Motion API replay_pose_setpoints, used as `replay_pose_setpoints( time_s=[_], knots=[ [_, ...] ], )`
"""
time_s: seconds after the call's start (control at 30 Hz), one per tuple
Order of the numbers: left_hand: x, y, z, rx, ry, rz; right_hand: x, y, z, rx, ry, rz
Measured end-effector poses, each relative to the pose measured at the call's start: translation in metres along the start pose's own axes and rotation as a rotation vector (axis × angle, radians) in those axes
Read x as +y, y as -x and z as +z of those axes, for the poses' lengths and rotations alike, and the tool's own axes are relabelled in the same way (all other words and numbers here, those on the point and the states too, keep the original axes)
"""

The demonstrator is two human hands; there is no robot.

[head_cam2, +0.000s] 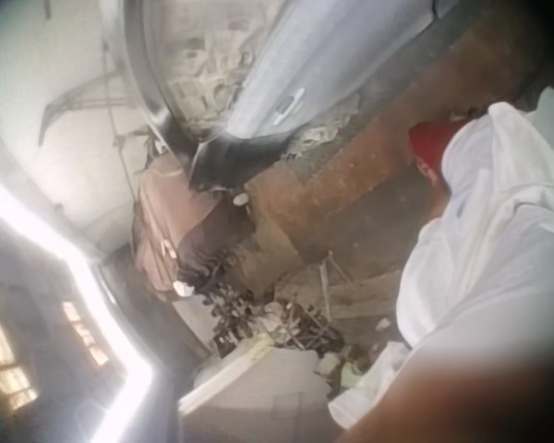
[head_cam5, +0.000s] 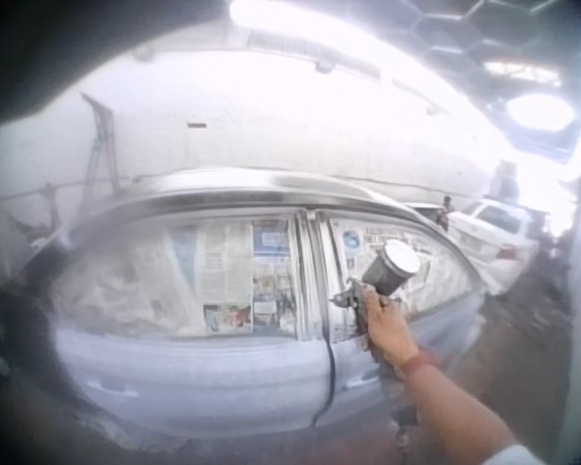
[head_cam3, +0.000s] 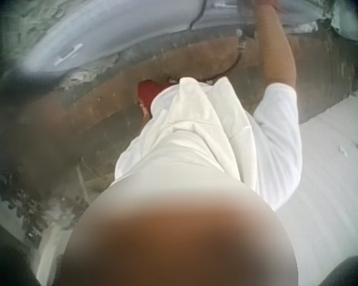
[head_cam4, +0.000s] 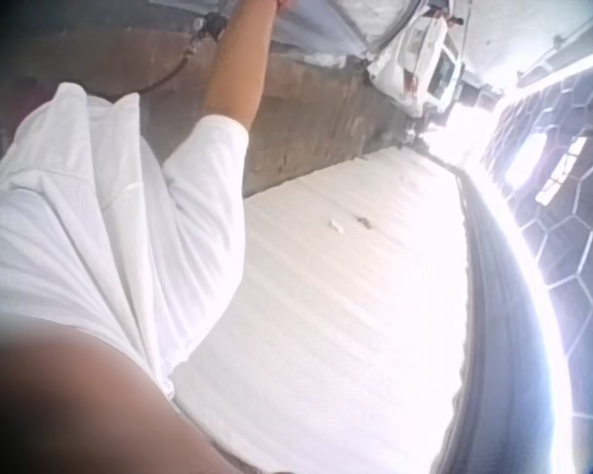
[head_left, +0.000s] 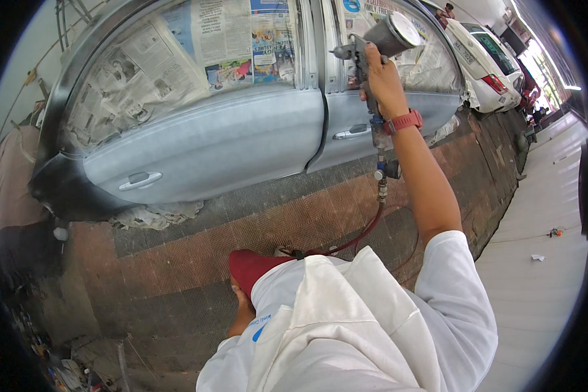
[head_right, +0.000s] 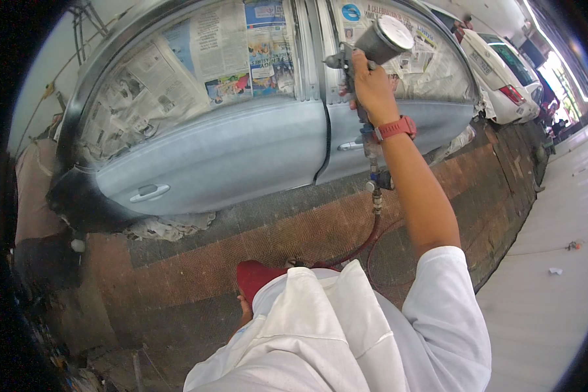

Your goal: The person uses a spray gun to apply light blue paint to a car door and a detached bumper in a workshop. They move around the parts, spraying different sections and sides to cover the surfaces evenly.

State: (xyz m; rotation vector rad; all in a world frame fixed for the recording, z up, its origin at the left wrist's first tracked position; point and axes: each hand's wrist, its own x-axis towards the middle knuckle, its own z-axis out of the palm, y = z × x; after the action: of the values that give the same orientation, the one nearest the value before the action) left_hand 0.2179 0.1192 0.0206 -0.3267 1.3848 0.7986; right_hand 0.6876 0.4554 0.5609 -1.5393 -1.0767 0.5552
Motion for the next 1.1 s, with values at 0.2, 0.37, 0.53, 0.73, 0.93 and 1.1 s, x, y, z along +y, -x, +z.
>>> replay_pose_setpoints(
  time_s=[0.2, 0.37, 0.53, 0.73, 0.93, 1.1],
  knots=[
    [-0.002, 0.002, -0.007, -0.010, 0.064, 0.016, -0.028, -0.030, -0.004, 0.058, 0.006, -0.074],
    [-0.002, 0.003, -0.012, -0.022, 0.109, 0.021, -0.054, -0.071, -0.025, 0.147, 0.087, -0.183],
    [0.002, 0.003, -0.017, -0.033, 0.143, 0.017, -0.099, -0.083, -0.011, 0.052, 0.215, -0.287],
    [0.001, 0.006, -0.038, -0.054, 0.191, 0.012, -0.145, -0.113, 0.032, -0.176, -0.087, -0.253],
    [-0.008, 0.023, -0.090, -0.053, 0.276, 0.008, -0.185, -0.168, 0.050, 0.051, 0.119, -0.228],
    [0.005, 0.037, -0.151, 0.232, 0.294, -0.040, -0.205, -0.169, 0.096, 0.061, 0.197, -0.191]
  ],
)
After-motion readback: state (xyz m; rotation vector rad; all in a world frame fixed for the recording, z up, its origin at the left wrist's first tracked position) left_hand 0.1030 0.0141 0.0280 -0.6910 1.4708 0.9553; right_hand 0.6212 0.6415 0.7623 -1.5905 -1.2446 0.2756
